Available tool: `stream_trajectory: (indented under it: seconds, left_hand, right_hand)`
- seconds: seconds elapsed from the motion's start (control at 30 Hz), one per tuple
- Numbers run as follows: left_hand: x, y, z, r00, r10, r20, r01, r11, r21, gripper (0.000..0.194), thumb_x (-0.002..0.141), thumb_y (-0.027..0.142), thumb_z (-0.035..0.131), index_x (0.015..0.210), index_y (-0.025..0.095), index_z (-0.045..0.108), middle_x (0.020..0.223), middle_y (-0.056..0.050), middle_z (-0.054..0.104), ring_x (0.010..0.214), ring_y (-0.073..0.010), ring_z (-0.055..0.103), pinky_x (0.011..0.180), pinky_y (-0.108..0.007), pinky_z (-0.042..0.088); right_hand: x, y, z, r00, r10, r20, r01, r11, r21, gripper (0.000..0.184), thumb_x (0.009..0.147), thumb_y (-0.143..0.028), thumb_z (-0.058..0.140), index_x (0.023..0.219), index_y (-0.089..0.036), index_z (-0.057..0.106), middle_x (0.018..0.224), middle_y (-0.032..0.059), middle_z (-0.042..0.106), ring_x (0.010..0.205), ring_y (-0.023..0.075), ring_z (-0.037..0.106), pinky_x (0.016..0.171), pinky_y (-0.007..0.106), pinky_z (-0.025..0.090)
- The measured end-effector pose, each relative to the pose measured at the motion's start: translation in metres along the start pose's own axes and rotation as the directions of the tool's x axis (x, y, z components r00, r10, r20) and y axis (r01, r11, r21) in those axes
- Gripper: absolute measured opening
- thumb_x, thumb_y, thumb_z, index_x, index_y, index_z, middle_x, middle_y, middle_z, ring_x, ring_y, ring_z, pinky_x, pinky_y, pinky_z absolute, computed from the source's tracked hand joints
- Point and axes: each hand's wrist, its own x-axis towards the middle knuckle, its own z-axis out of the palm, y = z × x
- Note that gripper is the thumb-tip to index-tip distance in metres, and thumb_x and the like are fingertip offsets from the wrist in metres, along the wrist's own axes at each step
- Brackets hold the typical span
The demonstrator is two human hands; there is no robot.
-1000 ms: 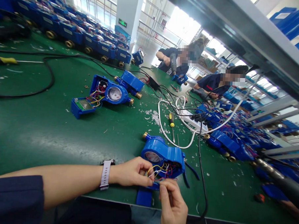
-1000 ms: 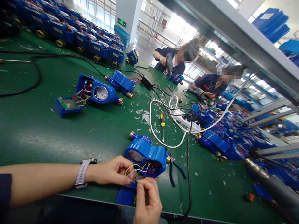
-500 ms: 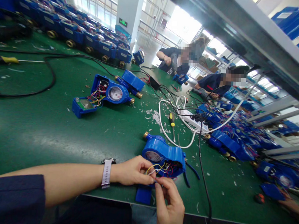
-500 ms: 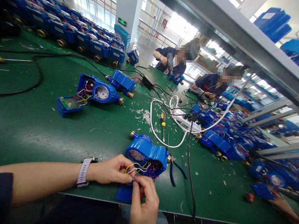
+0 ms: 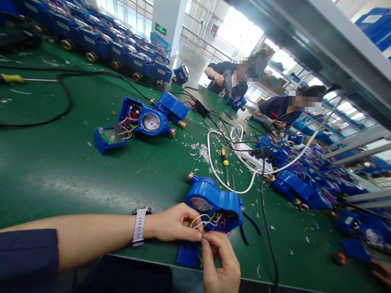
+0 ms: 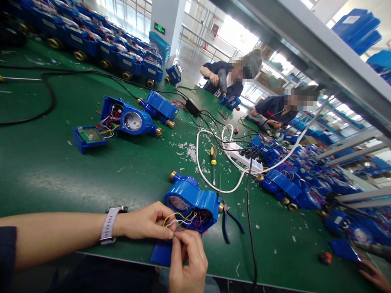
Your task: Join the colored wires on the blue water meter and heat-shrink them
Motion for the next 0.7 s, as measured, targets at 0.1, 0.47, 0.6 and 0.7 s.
stream_trajectory:
  seconds: [0.1,0.47,0.6,0.7]
  left_hand:
    - [0.0003,-0.0002,-0.0015,0.999,-0.037,0.020,0.038,0.999,-0.009,0.032,0.069,0.038,0.075,0.074,0.010,0.060,0.058,0.007,0.046,0.053,-0.0049,0.033,0.051,-0.019,0.025]
    - [0.0017,-0.0008,-0.0012,0.999,-0.047,0.025,0.048,0.997,-0.066,0.034,0.065,0.039,0.077,0.071,0.011,0.060,0.057,0.006,0.047,0.053,-0.0053,0.034,0.053,-0.019,0.028]
    - [0.0019,-0.0013,-0.0016,0.999,-0.035,0.017,0.036,0.998,-0.052,0.032,0.066,0.038,0.077,0.070,0.011,0.061,0.057,0.007,0.047,0.053,-0.0055,0.034,0.053,-0.020,0.028]
    - [0.0018,-0.0016,-0.0022,0.999,-0.038,0.017,0.039,0.998,-0.055,0.030,0.066,0.036,0.076,0.070,0.011,0.061,0.058,0.006,0.048,0.053,-0.0056,0.035,0.054,-0.020,0.029]
  right_hand:
    - [0.0016,0.0005,-0.0008,1.000,0.017,-0.009,-0.017,1.000,0.009,0.011,0.092,-0.013,0.055,0.088,-0.020,0.062,0.082,0.0006,0.061,0.072,0.0126,0.060,0.062,0.018,0.046]
    - [0.0025,0.0008,-0.0024,1.000,0.022,0.013,-0.022,0.999,0.028,0.011,0.091,-0.014,0.055,0.087,-0.020,0.063,0.082,0.0013,0.062,0.073,0.0134,0.060,0.062,0.019,0.046]
    - [0.0031,0.0000,-0.0038,1.000,-0.013,0.009,0.013,1.000,0.010,0.011,0.090,-0.012,0.056,0.087,-0.020,0.063,0.083,0.0017,0.062,0.074,0.0142,0.061,0.063,0.020,0.047]
    - [0.0024,0.0007,-0.0037,0.999,-0.036,0.006,0.036,0.999,-0.001,0.012,0.090,-0.011,0.055,0.088,-0.020,0.062,0.084,0.0021,0.062,0.076,0.0145,0.061,0.065,0.020,0.048]
